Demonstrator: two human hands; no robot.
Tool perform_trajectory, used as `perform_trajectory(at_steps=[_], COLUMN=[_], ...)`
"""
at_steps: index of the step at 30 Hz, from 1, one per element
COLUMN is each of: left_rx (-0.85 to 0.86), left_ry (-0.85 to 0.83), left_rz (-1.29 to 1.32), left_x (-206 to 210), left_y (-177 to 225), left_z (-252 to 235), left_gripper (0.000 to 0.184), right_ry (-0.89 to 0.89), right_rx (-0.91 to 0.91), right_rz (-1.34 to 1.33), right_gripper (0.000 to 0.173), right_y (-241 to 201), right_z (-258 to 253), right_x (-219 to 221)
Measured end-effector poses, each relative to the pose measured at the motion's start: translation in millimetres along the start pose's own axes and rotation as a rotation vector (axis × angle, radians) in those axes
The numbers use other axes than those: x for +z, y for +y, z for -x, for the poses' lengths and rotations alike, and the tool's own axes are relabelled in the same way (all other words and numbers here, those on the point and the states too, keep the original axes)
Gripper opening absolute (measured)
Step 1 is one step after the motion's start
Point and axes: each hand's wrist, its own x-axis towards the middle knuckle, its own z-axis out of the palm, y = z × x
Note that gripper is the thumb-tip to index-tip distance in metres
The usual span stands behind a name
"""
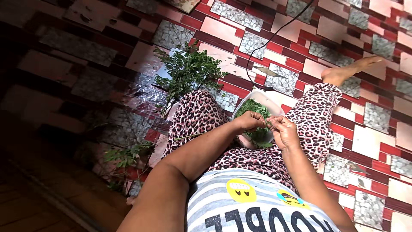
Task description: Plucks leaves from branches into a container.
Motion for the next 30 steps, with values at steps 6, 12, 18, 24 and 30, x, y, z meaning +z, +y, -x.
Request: perform_trajectory(at_steps=[6, 12, 18, 24, 30], left_rx=[0.003, -0.008, -0.015, -0.015, -0.016], left_ry=[0.034, 0.049, 0.05, 0.053, 0.039], left_rz=[0.003, 0.015, 0.021, 0.019, -0.004], left_x=[0.1, -2.2, -0.9, -0.3, -1.6], left_y=[0.5, 0.1, 2.2, 0.3, 1.5], left_z=[0.1, 0.5, 1.8, 1.1, 0.9], left_gripper=[0.014, 0.015, 0.015, 0.016, 0.016], right_ry=[-0.073, 0.119, -0.09, -0.132, -0.224], right_rx=[-0.124, 0.187, 0.182, 0.034, -0.066], right_rz=[0.227, -0.102, 0.125, 0.288, 0.487], right_gripper=[0.013, 0.02, 0.021, 0.007, 0.008], right_y=[1.7, -7.7, -7.1, -4.8, -9.8], right_z=[-0.1, -6.4, -2.2, -0.8, -3.3], right_x=[-0.7, -1.1, -12.5, -11.2, -20.3])
